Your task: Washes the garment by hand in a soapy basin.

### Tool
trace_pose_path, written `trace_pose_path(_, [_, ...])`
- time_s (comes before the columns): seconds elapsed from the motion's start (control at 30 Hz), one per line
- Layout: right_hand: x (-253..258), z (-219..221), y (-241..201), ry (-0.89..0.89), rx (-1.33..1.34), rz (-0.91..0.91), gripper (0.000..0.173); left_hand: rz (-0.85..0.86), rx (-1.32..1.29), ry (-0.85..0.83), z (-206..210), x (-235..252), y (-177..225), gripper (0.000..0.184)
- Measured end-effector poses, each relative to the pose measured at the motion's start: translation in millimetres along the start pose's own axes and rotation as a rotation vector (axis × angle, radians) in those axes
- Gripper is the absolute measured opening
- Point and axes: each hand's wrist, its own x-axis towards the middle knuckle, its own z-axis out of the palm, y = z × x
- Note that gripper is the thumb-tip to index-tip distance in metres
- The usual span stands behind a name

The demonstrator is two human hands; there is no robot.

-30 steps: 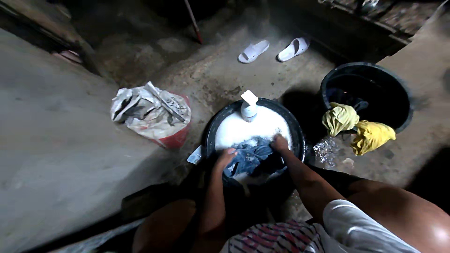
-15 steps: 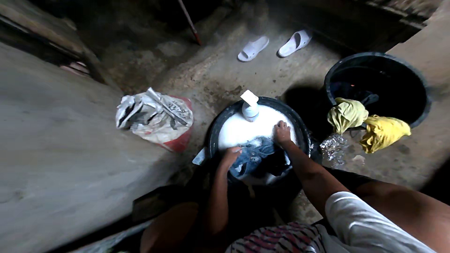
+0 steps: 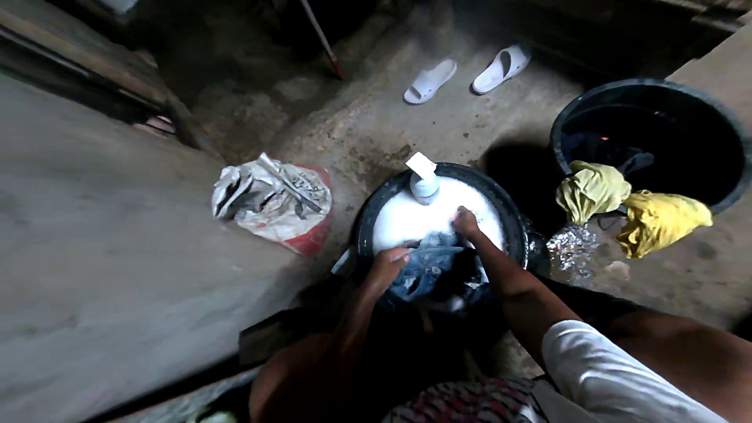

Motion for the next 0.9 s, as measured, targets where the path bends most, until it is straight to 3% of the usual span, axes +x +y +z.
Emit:
trace_pose_path(0.07, [-2, -8, -10, -0.107, -0.183, 0.021, 0.039, -0.018, -0.034, 0.054, 6, 13, -18, 0.034])
trace_pose_path(0.17, [-33, -21, -41, -0.059, -0.33, -0.017, 0.037, -0.046, -0.164, 0.141, 8, 24, -29, 0.033])
trace_pose_path(0.3, [-80, -15, -55, 0.04, -0.011, -0.2, 0.037, -0.155, -0.447, 0.146, 5, 29, -29, 0.035])
trace_pose_path(0.37, [-104, -8, -67, -0.009, 0.151, -0.267, 0.043, -0.258, -0.551, 0.155, 12, 33, -32, 0.03])
trace_pose_path(0.43, [-136, 1, -92, -0.096, 0.181, -0.328, 0.044, -0.345, -0.571, 0.181, 21, 32, -39, 0.036])
trace_pose_path(0.5, [-170, 19, -120, -0.18, 0.146, -0.47, 0.042, -0.301, -0.619, 0.223, 25, 15, -45, 0.035])
trace_pose_path(0.53, [-185, 30, -129, -0.207, 0.112, -0.562, 0.038, -0.193, -0.667, 0.218, 25, 4, -52, 0.03])
trace_pose_path(0.6, [-198, 43, -122, -0.186, 0.013, -0.664, 0.035, 0.027, -0.683, 0.089, 22, 8, -67, 0.024])
trace_pose_path(0.67, [-181, 36, -75, -0.098, -0.079, -0.499, 0.036, -0.155, -0.559, -0.007, 18, 8, -49, 0.032])
trace_pose_path(0.77, [-151, -5, -21, -0.078, -0.251, -0.176, 0.044, -0.352, -0.558, 0.026, 18, 13, -40, 0.04])
trace_pose_path(0.83, [-162, 1, -41, -0.034, -0.068, -0.253, 0.04, -0.332, -0.573, 0.042, 17, 17, -45, 0.038])
trace_pose_path(0.9, [-187, 37, -82, -0.069, 0.158, -0.506, 0.032, -0.196, -0.664, 0.065, 21, 4, -58, 0.028])
